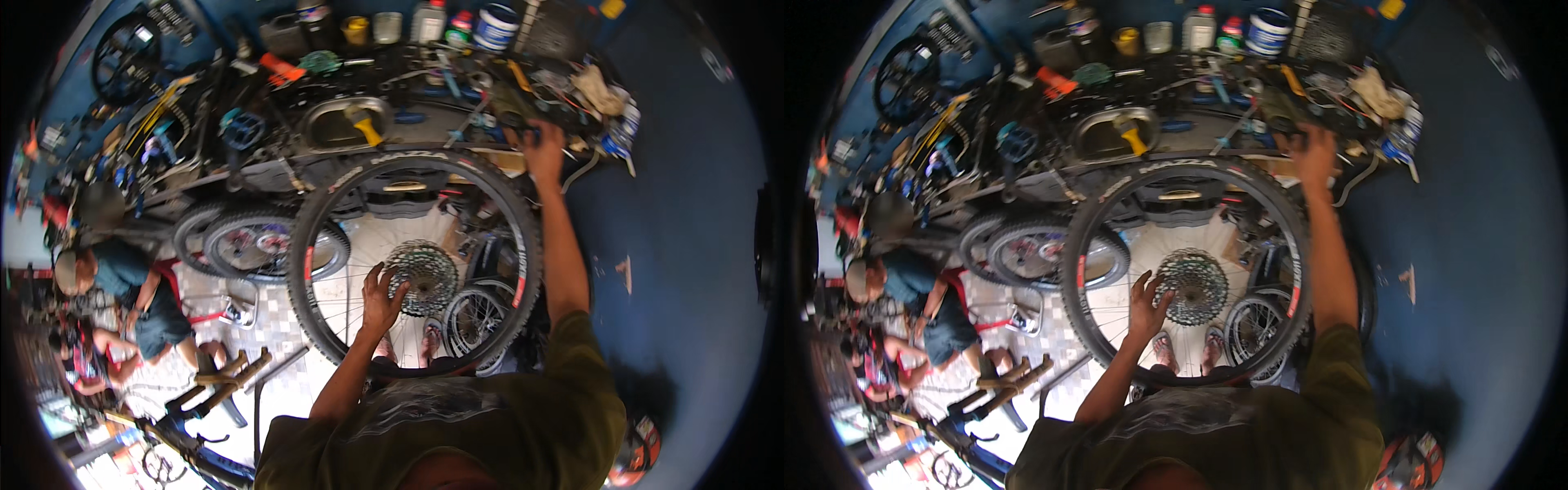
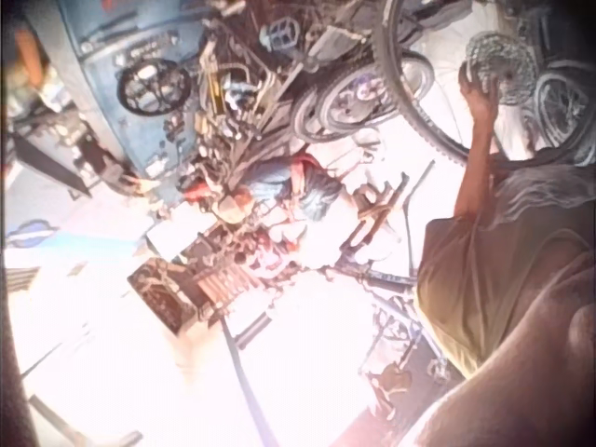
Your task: The person works on a bicycle wheel's cassette, using a chain whip and adjustable wrench to loosen and remove the lockring. The person then removes the cassette from the wheel hub and places it on the workbench.
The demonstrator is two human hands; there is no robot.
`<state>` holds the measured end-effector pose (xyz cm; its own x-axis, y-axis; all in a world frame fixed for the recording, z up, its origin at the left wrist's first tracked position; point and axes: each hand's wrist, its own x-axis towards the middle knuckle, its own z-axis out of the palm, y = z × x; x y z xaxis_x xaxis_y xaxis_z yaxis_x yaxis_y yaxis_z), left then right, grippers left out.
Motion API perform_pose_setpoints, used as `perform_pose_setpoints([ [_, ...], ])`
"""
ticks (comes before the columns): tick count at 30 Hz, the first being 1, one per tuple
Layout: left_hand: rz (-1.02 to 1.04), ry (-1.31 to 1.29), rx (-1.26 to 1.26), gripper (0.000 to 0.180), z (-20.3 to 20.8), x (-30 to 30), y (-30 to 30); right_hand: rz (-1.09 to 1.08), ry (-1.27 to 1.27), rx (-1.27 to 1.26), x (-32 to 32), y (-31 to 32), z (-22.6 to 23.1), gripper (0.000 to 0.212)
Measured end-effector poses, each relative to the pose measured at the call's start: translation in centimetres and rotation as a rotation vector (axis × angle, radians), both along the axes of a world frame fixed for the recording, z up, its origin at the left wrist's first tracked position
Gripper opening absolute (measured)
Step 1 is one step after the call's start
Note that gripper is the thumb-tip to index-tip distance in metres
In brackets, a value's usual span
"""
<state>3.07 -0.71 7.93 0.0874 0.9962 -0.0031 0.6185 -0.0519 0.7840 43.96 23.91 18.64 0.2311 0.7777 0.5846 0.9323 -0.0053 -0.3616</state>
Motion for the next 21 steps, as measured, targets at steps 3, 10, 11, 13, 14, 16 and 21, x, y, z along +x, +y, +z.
perform_pose_setpoints([
  [3,0.069,0.029,0.180,0.043,-0.6,-3.4,2.4,0.005,-0.027,0.059,1.3,0.3,0.5,0.031],
  [10,0.485,0.298,0.551,0.036,6.5,-18.4,19.0,0.086,0.132,-0.146,-1.9,-3.5,-0.8,0.028],
  [11,0.527,0.456,0.638,0.044,7.0,-21.0,21.6,0.124,0.141,-0.168,-2.6,-4.2,-1.4,0.029],
  [13,0.634,0.494,0.364,0.064,8.2,-23.0,26.7,0.120,0.160,-0.213,-2.8,-5.9,-3.1,0.030],
  [14,0.612,0.513,0.216,0.072,8.9,-24.6,28.7,0.129,0.182,-0.237,-3.4,-6.5,-3.9,0.030],
  [16,0.611,0.496,-0.015,0.082,9.0,-25.1,31.5,0.141,0.241,-0.331,-4.6,-8.7,-4.2,0.030],
  [21,0.581,0.517,-0.002,0.077,7.2,-27.8,35.0,0.154,0.301,-0.442,-5.2,-12.8,-5.0,0.028],
])
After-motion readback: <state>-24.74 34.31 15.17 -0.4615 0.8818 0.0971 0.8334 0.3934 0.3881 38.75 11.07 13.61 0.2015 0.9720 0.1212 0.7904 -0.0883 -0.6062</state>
